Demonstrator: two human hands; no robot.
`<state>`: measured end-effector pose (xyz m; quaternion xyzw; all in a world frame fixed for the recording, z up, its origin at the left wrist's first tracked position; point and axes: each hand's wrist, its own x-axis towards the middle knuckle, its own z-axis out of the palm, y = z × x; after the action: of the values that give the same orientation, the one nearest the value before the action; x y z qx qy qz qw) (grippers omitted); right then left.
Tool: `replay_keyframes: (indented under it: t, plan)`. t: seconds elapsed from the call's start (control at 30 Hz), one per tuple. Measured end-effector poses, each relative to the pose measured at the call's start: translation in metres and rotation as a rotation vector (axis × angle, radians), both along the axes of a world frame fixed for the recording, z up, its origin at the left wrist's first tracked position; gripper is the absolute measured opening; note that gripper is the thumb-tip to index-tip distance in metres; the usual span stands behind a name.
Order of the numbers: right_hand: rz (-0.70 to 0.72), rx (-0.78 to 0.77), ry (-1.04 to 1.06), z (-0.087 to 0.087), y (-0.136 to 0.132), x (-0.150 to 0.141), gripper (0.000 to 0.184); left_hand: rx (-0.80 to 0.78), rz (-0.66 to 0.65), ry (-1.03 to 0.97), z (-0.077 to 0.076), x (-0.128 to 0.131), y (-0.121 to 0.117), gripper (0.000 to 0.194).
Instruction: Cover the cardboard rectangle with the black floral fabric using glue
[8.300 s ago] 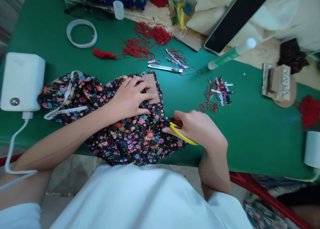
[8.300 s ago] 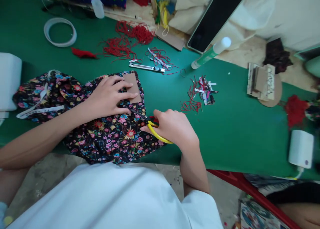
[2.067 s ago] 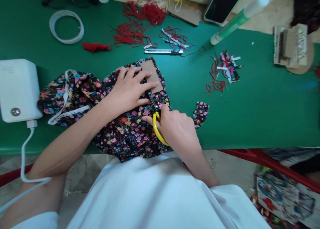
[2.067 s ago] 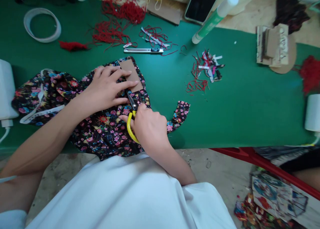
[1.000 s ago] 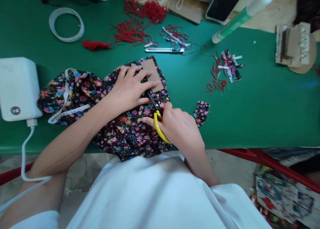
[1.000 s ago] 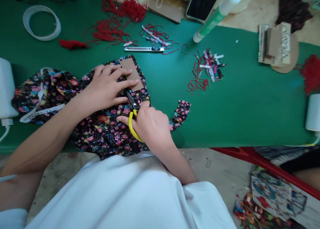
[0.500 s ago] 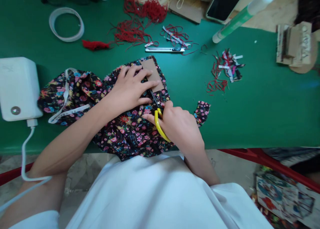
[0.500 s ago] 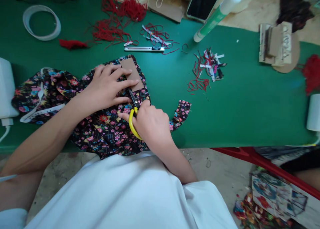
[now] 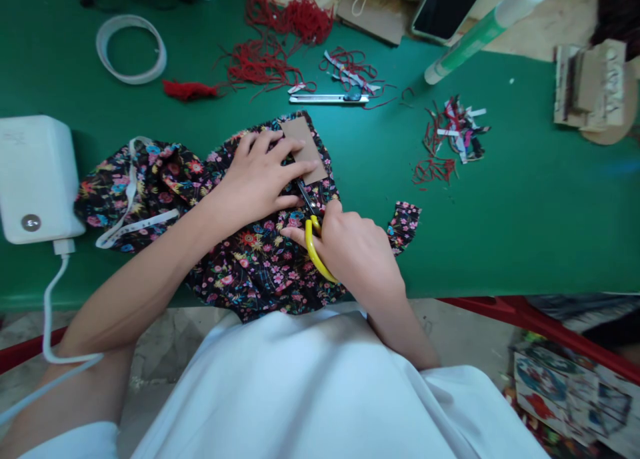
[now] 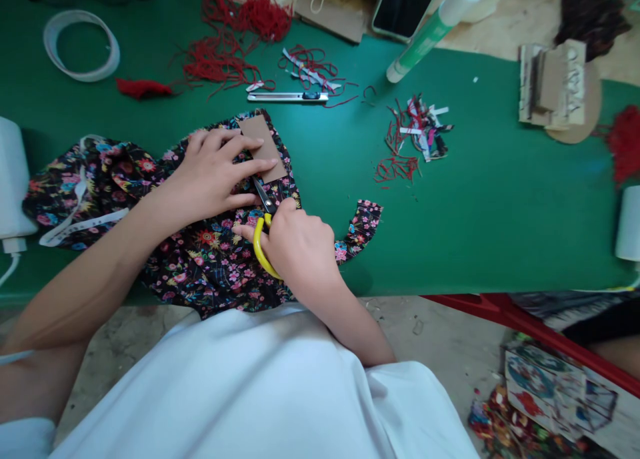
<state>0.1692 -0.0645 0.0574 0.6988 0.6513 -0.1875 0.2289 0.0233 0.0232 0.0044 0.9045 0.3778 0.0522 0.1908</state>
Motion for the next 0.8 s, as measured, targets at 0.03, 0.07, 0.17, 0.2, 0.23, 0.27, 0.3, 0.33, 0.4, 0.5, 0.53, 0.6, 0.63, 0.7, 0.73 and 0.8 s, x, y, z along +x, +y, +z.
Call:
replay_keyframes:
  t: [0.03,0.07,0.17,0.2,0.23,0.27,0.3,0.33,0.4,0.5,0.53,0.6,0.63,0.7,0.73,0.8]
  plan:
    - [-0.001,0.000,-0.002,0.000,0.000,0.000,0.081,0.001,0.000,-0.004,0.000,0.000,0.000,0.054]
    - [-0.001,0.000,-0.002,0.000,0.000,0.000,0.081,0.002,-0.001,-0.005,0.000,0.000,0.000,0.054]
    - [0.006,-0.001,0.003,0.000,0.001,-0.001,0.084,0.005,-0.008,-0.001,0.000,0.000,0.000,0.053]
    - [0.011,0.001,0.005,0.001,0.002,-0.001,0.085,0.005,-0.009,0.003,0.000,-0.001,0.000,0.052]
    - [0.016,0.003,0.006,0.001,0.002,-0.001,0.085,0.004,-0.008,0.006,0.000,-0.001,0.000,0.052]
    - [0.021,0.006,0.006,0.001,0.002,-0.001,0.086,0.005,-0.006,0.008,0.000,-0.001,0.000,0.052]
    - [0.025,0.008,0.004,0.001,0.002,-0.001,0.085,0.007,-0.005,0.009,0.000,-0.001,0.000,0.051]
    - [0.027,0.009,0.001,0.000,0.002,0.000,0.084,0.009,-0.004,0.009,0.000,-0.001,0.000,0.051]
    - [0.031,0.008,-0.007,0.000,0.003,0.000,0.082,0.015,-0.004,0.009,-0.001,0.000,0.000,0.051]
    - [0.039,0.008,-0.004,-0.001,0.003,0.001,0.080,0.028,-0.008,0.018,-0.002,0.000,0.000,0.051]
    - [0.041,0.006,-0.001,-0.001,0.003,0.002,0.080,0.032,-0.009,0.020,-0.002,-0.001,0.000,0.050]
    - [0.042,-0.006,0.005,-0.001,0.004,0.002,0.079,0.033,-0.022,0.022,-0.001,-0.002,0.002,0.051]
    - [0.041,-0.012,0.008,0.000,0.005,0.003,0.078,0.028,-0.033,0.022,-0.001,-0.003,0.003,0.052]
    - [0.037,-0.022,0.021,0.001,0.007,0.004,0.079,0.008,-0.054,0.018,-0.001,-0.005,0.008,0.052]
    - [0.038,-0.027,0.033,0.002,0.008,0.005,0.080,-0.005,-0.062,0.014,0.000,-0.007,0.011,0.051]
    - [0.045,-0.035,0.064,0.004,0.012,0.010,0.081,-0.025,-0.071,0.010,-0.001,-0.009,0.016,0.048]
